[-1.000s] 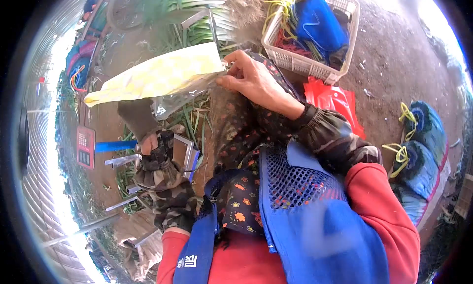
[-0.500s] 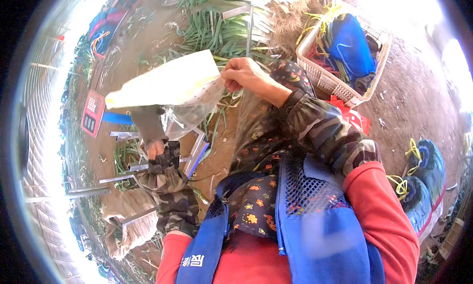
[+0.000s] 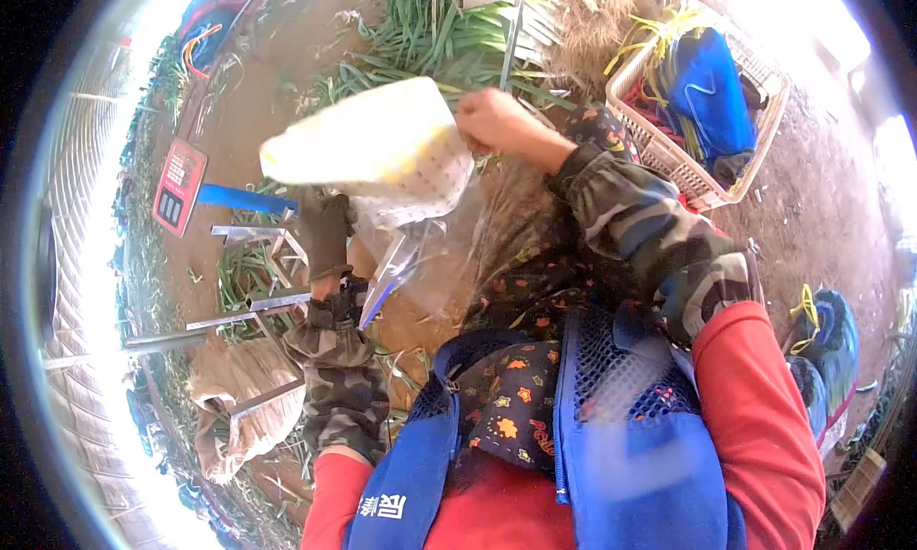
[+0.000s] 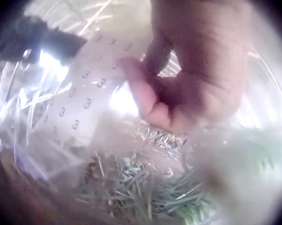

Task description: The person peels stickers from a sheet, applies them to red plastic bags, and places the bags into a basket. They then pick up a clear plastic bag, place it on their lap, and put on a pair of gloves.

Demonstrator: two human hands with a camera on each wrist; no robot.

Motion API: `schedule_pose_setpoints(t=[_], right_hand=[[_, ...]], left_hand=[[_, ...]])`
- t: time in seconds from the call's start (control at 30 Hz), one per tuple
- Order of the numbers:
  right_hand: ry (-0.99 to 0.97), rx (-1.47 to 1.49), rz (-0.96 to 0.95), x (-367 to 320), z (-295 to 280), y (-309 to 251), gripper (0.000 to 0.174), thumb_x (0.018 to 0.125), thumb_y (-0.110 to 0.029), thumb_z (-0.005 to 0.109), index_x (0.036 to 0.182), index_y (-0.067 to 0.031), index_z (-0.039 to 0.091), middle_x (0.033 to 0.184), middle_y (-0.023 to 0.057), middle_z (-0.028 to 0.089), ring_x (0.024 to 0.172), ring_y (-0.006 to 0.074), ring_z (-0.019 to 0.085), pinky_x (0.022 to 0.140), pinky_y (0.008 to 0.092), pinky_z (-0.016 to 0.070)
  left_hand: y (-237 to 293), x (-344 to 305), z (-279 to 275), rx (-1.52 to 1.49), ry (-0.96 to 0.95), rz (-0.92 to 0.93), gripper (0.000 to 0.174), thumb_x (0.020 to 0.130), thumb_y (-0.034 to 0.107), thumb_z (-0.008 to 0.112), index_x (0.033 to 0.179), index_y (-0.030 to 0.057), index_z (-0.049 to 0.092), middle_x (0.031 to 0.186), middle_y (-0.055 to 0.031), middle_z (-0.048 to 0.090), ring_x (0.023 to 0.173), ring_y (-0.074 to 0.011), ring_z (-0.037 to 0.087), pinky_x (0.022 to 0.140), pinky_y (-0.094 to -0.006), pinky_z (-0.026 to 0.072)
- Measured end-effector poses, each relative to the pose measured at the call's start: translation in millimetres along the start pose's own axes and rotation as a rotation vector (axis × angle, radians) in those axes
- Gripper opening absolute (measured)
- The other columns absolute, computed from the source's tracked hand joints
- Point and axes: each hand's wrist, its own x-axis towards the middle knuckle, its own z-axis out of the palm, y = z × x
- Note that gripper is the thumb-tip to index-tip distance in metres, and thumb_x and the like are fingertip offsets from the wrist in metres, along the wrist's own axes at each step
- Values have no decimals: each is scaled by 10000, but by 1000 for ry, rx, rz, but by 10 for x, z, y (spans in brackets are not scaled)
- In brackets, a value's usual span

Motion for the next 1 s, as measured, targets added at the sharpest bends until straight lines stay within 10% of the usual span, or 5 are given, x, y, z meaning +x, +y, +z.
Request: schedule_pose_setpoints(t=[0.23,0.43,0.63,0.7,1.0], right_hand=[[-41,-46,97,74,57,-34,234,899,-221,555,766,-32,593,593,30,539,485,104,513,437,270,418],[-51,-59,121,146,33,44,159,890,-159,551,772,-53,565,577,1,536,425,74,460,379,237,337],[10,129,105,181,-60,133,235,845,-221,577,704,-34,560,580,23,553,445,102,480,393,269,379],[47,267,107,94,-93,116,241,825,-223,604,686,-31,559,589,25,565,451,100,492,392,271,377],[-10,185,97,-53,-57,229,239,843,-230,619,710,-37,573,613,25,581,504,86,518,433,276,398]], left_hand=[[-562,159,-22,42,-119,368,73,834,40,556,827,-10,608,575,-35,535,432,-95,444,413,-257,364],[-523,33,-148,67,-261,-200,177,821,138,631,970,45,621,736,-73,628,663,-153,599,581,-305,473],[-536,-90,49,72,-168,279,162,831,5,599,980,-17,659,775,-71,647,635,-127,600,575,-261,482],[-512,-178,-7,-13,-308,-362,255,847,8,633,1099,-32,641,914,-75,677,800,-139,637,705,-287,516],[-758,-368,130,-409,-132,-173,343,842,101,686,1157,-8,605,890,-52,687,720,-98,624,584,-211,456]])
